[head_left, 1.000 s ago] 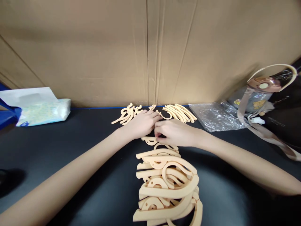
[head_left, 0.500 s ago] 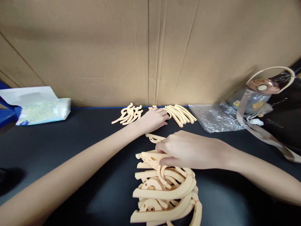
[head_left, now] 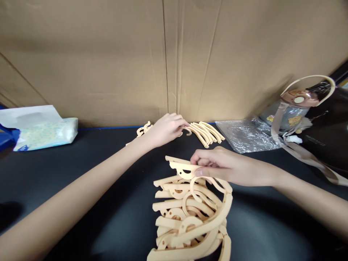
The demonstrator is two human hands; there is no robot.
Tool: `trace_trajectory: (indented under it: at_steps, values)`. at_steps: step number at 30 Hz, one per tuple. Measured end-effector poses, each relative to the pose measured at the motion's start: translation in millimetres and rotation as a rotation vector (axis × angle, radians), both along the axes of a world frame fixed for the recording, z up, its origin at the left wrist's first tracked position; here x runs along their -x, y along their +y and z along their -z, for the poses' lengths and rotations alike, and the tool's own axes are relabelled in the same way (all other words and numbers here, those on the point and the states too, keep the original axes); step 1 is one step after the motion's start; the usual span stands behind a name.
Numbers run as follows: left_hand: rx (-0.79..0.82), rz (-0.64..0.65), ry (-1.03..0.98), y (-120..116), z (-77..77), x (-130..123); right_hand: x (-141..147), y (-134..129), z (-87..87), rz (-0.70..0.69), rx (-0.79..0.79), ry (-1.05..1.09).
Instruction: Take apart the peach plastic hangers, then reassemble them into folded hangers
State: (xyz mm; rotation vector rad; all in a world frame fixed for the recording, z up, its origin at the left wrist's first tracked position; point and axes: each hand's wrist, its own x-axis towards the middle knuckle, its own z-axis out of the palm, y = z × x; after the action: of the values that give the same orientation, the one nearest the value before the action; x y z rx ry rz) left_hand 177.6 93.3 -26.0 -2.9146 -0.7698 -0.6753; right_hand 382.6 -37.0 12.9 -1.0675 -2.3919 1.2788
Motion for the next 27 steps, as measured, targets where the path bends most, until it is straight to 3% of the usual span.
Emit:
trace_trajectory:
  at_steps: [3,9,14,18,20,22,24,27]
  values:
    - [0.051,-0.031,-0.117,6,-0.6,11,-8,-5,4.6,0.055,0.044,0.086]
    - [0.251,-0.064,-0.162,10,15.2,28,-13,-9,8.5,0.150,0.064,0.142]
    - [0.447,-0.130,-0.320,-6,11.8,28,-9,-7,7.9,0.295,0.181,0.326]
    - [0.712,-0.114,-0.447,-36,-1.1,13,-3,8,7.7,0.430,0.067,0.430]
    - [0.922,-0.056,-0.504,-52,-7.2,4,-1,20,11.5,0.484,-0.033,0.451]
    - [1.195,-0.055,-0.683,-65,-11.4,-2,0,29,17.2,0.512,-0.129,0.427]
    - [1.277,-0.092,-0.792,-73,-13.4,-6,1,36,22.3,0.501,-0.187,0.392]
    - [1.226,-0.141,-0.844,-75,-13.8,-7,2,38,23.3,0.466,-0.227,0.367]
